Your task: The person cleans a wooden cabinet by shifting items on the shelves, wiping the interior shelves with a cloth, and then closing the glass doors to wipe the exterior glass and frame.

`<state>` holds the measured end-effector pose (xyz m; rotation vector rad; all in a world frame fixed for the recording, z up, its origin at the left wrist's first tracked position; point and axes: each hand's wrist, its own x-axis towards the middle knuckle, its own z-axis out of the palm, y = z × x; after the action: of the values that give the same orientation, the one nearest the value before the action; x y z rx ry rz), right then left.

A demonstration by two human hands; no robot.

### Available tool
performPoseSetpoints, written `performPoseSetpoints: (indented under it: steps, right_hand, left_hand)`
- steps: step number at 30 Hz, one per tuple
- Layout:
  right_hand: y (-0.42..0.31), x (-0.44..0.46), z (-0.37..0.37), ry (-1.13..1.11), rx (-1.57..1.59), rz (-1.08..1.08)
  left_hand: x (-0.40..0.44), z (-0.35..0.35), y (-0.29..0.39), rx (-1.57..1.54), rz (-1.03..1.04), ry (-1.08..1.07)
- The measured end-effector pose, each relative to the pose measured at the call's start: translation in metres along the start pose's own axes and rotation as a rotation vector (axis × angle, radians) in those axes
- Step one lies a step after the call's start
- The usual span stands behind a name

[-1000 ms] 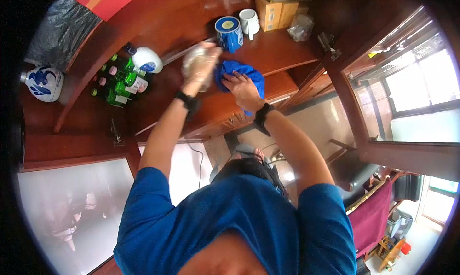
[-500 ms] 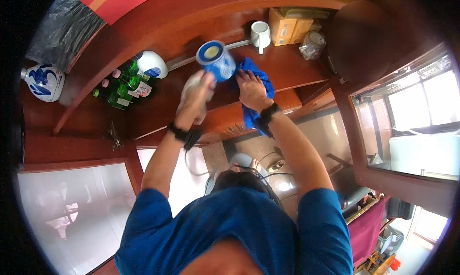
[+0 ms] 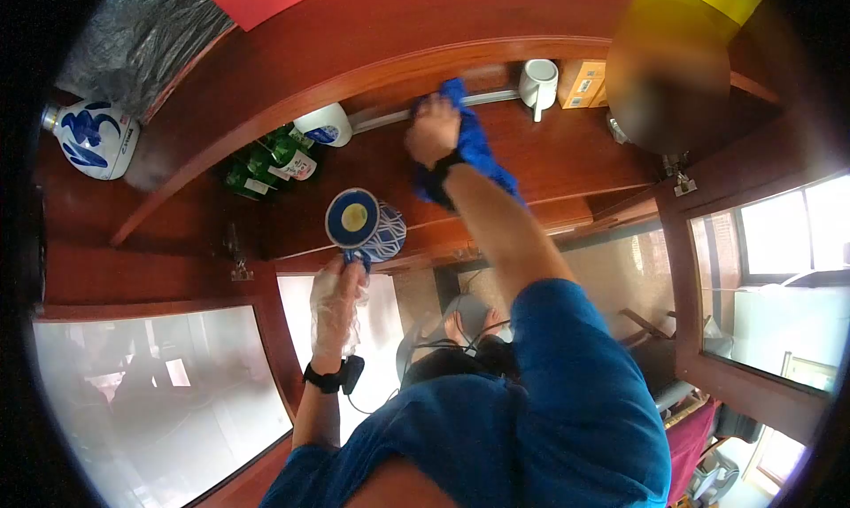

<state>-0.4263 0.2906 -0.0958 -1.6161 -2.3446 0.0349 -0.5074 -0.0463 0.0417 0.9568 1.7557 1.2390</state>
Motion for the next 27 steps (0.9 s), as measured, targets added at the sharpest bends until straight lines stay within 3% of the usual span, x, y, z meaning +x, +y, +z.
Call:
performPoseSetpoints:
  steps: [2, 6, 8, 9, 11, 13, 15, 19, 21, 27]
  right_hand:
    - [-0.046, -0.010, 0.018, 0.183, 0.097, -0.097]
    - [-0.068, -0.018, 0.018, 0.190, 0.171, -0.255]
    - [-0.064, -0.029, -0.001, -0.097, 0.251, -0.446]
    - [-0.056, -0.038, -0.009, -0.098, 0.249, -0.442]
    - [-0.029, -0.064, -0.019, -0.107, 0.380, -0.666]
    - [0.002, -0.088, -0.027, -0.062, 0.469, -0.637]
    - [0.038, -0.099, -0.054, -0.121, 0.218, -0.509]
    - [0.121, -0.115, -0.071, -0.058, 0.176, -0.297]
    - [0.157, -0.124, -0.080, -0.028, 0.170, -0.221]
    - [0.210, -0.144, -0.090, 0.076, 0.180, -0.156]
  left_hand:
    - [-0.003, -0.005, -0.005, -0.007, 0.021, 0.010]
    - [0.003, -0.012, -0.013, -0.018, 0.058, 0.003]
    - [0.005, -0.003, -0.006, 0.052, 0.031, 0.094]
    - [0.009, 0.001, 0.001, 0.052, 0.030, 0.090]
    - [0.022, 0.003, 0.014, 0.167, 0.126, 0.031]
    - [0.048, 0.011, -0.013, 0.161, 0.210, 0.055]
    - [0.064, 0.025, 0.005, -0.202, -0.039, -0.023]
    - [0.104, 0.051, 0.026, -0.171, -0.037, -0.024]
    - [0.133, 0.060, 0.010, -0.212, 0.176, -0.033]
    - [0.192, 0.076, -0.006, -0.182, 0.164, 0.074]
